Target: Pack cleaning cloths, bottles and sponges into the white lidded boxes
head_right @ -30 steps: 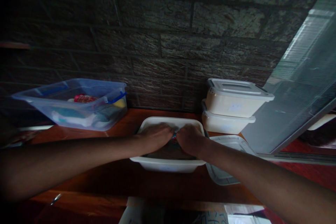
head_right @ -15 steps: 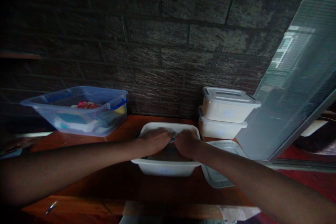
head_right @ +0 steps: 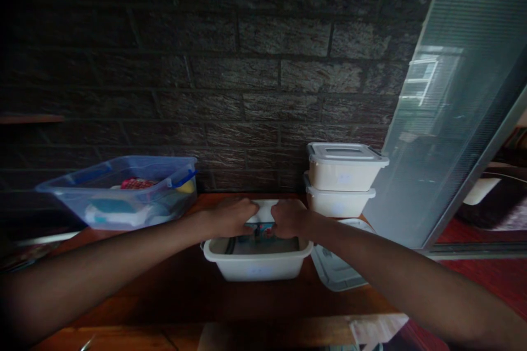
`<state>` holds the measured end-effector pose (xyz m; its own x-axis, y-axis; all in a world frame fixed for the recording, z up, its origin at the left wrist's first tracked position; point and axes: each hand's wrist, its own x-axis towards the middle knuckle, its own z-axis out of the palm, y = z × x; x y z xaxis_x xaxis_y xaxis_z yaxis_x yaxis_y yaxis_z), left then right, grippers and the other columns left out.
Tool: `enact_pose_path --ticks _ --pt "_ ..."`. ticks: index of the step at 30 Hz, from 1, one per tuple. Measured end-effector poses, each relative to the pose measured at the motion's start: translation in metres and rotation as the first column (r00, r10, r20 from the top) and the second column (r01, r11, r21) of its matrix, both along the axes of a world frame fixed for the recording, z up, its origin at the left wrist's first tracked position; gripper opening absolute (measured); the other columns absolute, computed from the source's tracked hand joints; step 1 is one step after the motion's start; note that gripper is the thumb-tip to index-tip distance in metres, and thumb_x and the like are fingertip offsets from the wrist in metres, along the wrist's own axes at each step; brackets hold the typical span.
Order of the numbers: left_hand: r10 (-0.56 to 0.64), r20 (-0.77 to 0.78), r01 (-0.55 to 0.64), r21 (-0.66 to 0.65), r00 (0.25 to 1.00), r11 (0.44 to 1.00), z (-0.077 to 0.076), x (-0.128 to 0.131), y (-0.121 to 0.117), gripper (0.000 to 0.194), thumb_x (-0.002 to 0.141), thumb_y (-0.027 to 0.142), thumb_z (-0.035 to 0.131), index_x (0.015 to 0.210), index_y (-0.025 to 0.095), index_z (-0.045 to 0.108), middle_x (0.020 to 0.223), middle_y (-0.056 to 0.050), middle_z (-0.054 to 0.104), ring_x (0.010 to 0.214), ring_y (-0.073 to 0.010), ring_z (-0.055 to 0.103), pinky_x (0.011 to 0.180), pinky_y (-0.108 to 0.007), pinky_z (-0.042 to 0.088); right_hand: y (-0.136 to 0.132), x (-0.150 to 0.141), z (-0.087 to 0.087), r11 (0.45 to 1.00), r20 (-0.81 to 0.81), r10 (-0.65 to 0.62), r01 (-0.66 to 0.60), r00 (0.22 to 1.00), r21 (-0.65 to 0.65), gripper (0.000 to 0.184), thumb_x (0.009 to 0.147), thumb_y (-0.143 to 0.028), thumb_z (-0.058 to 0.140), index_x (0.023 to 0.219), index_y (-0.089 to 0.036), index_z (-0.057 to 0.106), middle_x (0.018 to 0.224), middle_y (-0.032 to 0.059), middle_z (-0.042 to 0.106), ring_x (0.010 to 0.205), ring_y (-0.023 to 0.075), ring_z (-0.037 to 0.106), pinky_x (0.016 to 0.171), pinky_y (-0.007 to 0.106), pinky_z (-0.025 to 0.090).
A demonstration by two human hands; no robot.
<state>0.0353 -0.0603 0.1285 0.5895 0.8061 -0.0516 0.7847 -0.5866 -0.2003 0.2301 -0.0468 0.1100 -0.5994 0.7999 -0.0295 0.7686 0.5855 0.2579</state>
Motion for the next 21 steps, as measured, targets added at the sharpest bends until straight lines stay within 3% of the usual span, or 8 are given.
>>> enact_pose_path --ticks 5,10,13,17,21 --pt "0.008 0.020 -0.008 0.007 1.000 1.000 0.012 -0.011 0.001 0.035 0.085 0.040 0.071 0.111 0.017 0.069 0.112 -0.015 0.072 0.100 -0.0304 0.072 0.082 -0.036 0.056 -0.004 0.003 0.016 1.000 -0.011 -0.025 0.025 1.000 -0.004 0.039 0.093 -0.035 0.056 0.112 -0.008 0.077 0.106 0.0241 0.076 0.100 0.0331 0.075 0.082 0.038 0.058" --pt "0.004 0.036 -0.005 0.007 0.999 1.000 0.013 -0.016 -0.001 0.038 0.085 0.040 0.071 0.115 0.017 0.068 0.114 -0.015 0.070 0.103 -0.0309 0.071 0.084 -0.037 0.056 -0.006 0.006 0.014 1.000 -0.011 0.003 -0.003 1.000 -0.005 0.038 0.091 -0.034 0.058 0.113 -0.008 0.077 0.107 0.0234 0.076 0.100 0.0329 0.075 0.080 0.037 0.058" --pt "0.000 0.036 0.001 -0.015 0.999 1.000 0.005 -0.014 -0.001 0.036 0.084 0.037 0.072 0.114 0.018 0.069 0.115 -0.014 0.071 0.102 -0.0291 0.071 0.083 -0.035 0.056 -0.005 0.005 0.006 0.999 0.002 0.042 -0.042 0.999 -0.013 0.035 0.089 -0.032 0.061 0.111 -0.009 0.077 0.108 0.0222 0.076 0.101 0.0318 0.075 0.081 0.035 0.058" --pt "-0.025 0.019 0.026 -0.056 1.000 0.998 -0.013 -0.006 0.005 0.019 0.080 0.025 0.073 0.097 0.017 0.073 0.103 -0.012 0.074 0.096 -0.0281 0.072 0.082 -0.034 0.057 -0.001 0.001 -0.010 0.997 0.032 0.073 -0.073 0.997 -0.015 0.029 0.086 -0.028 0.065 0.104 -0.011 0.079 0.106 0.0204 0.077 0.100 0.0327 0.075 0.081 0.036 0.058" --pt "-0.048 0.033 0.051 -0.099 0.998 0.994 -0.030 -0.003 0.012 0.014 0.077 0.020 0.073 0.090 0.016 0.074 0.098 -0.012 0.075 0.094 -0.0283 0.072 0.083 -0.035 0.057 -0.001 0.001 -0.020 0.998 0.045 0.067 -0.067 0.997 -0.006 0.028 0.090 -0.029 0.061 0.102 -0.012 0.080 0.101 0.0196 0.078 0.096 0.0327 0.076 0.078 0.038 0.058"
